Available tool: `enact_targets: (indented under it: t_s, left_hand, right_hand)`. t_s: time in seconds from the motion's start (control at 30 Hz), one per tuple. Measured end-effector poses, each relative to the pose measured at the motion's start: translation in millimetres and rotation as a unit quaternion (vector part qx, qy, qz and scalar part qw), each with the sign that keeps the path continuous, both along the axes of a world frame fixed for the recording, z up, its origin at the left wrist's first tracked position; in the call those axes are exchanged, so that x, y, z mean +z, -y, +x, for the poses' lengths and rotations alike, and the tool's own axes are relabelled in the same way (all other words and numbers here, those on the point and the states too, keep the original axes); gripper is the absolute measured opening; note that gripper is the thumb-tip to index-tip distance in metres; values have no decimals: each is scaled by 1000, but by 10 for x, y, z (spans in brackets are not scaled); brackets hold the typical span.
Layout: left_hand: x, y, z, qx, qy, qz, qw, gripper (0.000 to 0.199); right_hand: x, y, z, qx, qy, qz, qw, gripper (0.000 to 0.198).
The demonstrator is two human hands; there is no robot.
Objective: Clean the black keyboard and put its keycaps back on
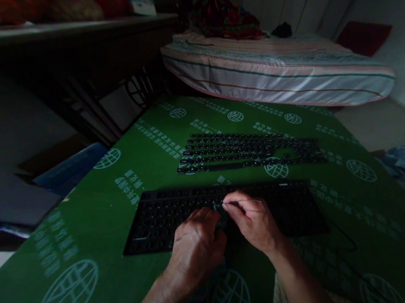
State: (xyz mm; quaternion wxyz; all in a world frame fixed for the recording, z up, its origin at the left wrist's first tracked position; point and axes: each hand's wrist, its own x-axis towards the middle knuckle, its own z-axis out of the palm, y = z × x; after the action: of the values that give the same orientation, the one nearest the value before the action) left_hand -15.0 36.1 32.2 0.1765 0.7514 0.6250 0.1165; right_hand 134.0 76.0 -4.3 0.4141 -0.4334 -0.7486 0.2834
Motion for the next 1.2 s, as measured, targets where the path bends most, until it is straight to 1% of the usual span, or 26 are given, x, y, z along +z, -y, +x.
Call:
enact_targets:
  t_s: [0.27, 0.43, 0.7, 0.9, 1.1, 1.2]
  left_hand:
    - [-20, -12, -16, 1, -6, 9, 1000, 21]
    - [-14, -14, -15, 1, -1, 9, 1000, 21]
    - [-24, -1, -6, 1, 7, 20, 1000, 22]
    - [-28, -5, -12, 10, 0, 18, 1000, 20]
    - [-47, 5, 4, 4, 9, 23, 1000, 19]
    - [-45, 12, 26, 9, 6, 17, 1000, 18]
  right_hand:
    - [11, 13, -33, 17, 9, 26, 999, 13]
    - [-15, -5, -16, 5, 1, 33, 999, 12]
    - [40, 6, -25, 28, 4, 51, 998, 13]
    - [28, 0, -26, 7, 4, 36, 999, 13]
    - [26, 0, -10, 22, 5, 37, 999, 13]
    - [13, 3, -23, 12, 7, 30, 999, 13]
